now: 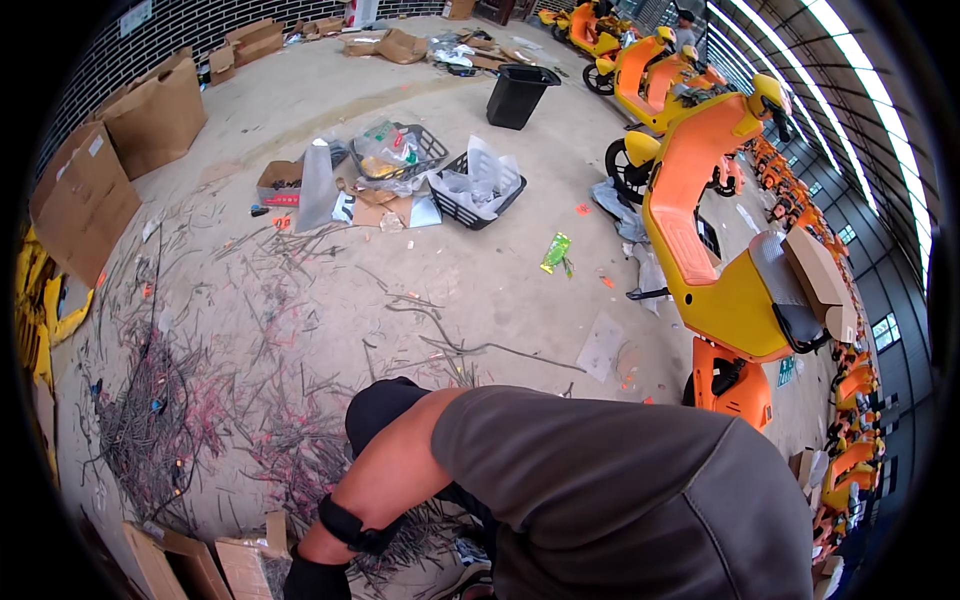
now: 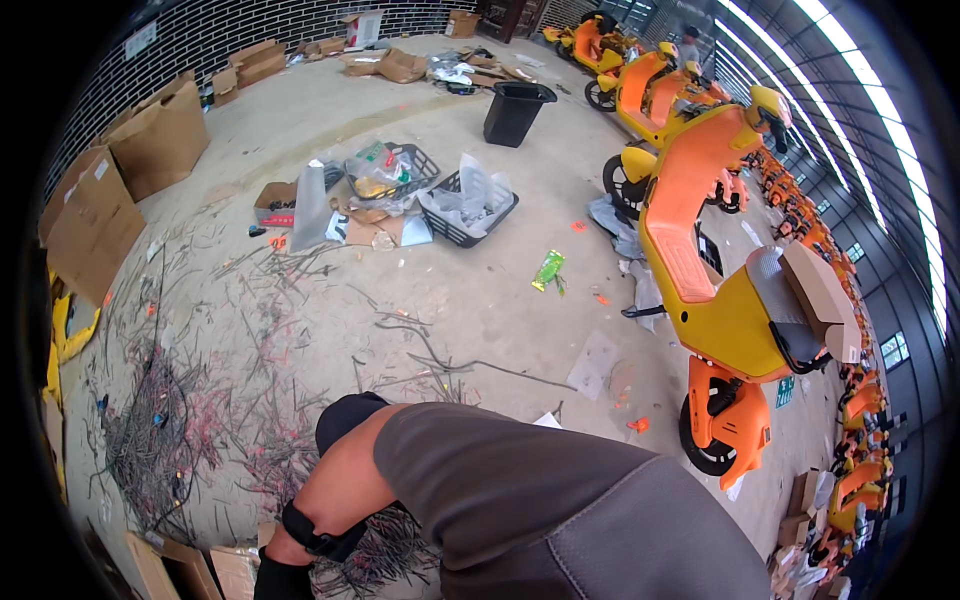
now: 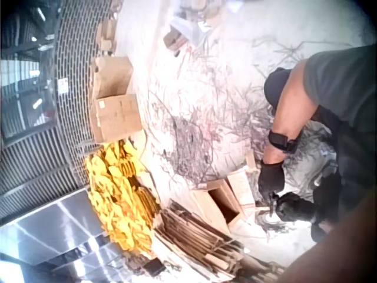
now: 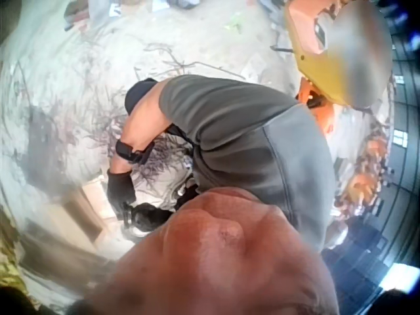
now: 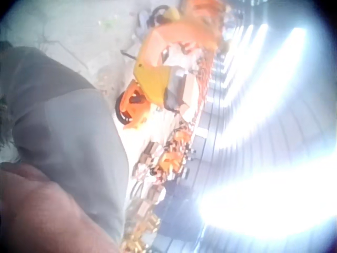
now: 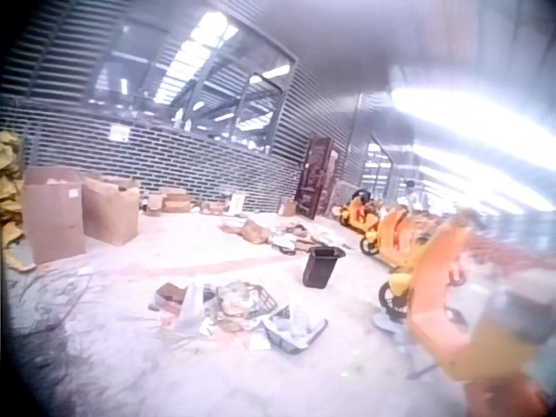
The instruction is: The person uses a wire stripper to remove insulation from a red wire and then manipulates components of a wire harness while sitting on the floor.
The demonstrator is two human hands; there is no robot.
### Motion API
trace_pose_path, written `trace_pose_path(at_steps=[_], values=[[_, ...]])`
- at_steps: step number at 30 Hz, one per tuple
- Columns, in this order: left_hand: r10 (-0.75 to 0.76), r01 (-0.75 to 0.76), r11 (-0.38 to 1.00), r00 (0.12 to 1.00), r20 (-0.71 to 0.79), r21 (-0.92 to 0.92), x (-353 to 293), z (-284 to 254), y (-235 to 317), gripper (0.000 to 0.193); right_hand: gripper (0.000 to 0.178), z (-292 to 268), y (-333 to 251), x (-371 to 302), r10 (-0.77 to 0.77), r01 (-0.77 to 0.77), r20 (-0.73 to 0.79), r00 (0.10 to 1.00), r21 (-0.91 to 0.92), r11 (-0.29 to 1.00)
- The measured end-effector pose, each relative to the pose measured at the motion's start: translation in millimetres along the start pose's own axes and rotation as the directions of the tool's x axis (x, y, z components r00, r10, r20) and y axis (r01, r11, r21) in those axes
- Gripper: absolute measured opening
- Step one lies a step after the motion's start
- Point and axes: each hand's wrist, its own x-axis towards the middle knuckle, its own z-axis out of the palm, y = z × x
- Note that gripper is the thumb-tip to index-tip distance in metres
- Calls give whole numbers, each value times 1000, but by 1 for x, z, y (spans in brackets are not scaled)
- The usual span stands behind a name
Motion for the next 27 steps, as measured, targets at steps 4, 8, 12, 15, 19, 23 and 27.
trace_pose_path(at_steps=[4,8,12,15,19,23,27], values=[[16,-16,1000,1000,-22,-8,2,-9,4,26,22,8,29,-18,14,-14,1,1000,-8,1000],[20,-20,1000,999,-36,-7,3,-14,6,25,21,18,53,-55,32,-32,-13,999,-17,999],[-21,21,998,1000,6,-52,3,-12,1,25,19,30,36,-117,111,-112,-27,994,-81,990],[58,-59,998,996,-73,-11,2,-28,14,25,17,22,27,-30,43,-43,-23,999,-15,999],[29,-31,999,998,-56,-35,1,-30,12,26,16,-21,-29,-13,97,-100,-51,994,-53,994],[106,-106,994,987,-122,1,-5,-45,26,26,11,-71,-124,86,343,-341,1,939,-110,934],[40,-43,998,997,-71,-35,-6,-38,18,27,22,-81,-105,49,833,-776,81,548,-322,542]])
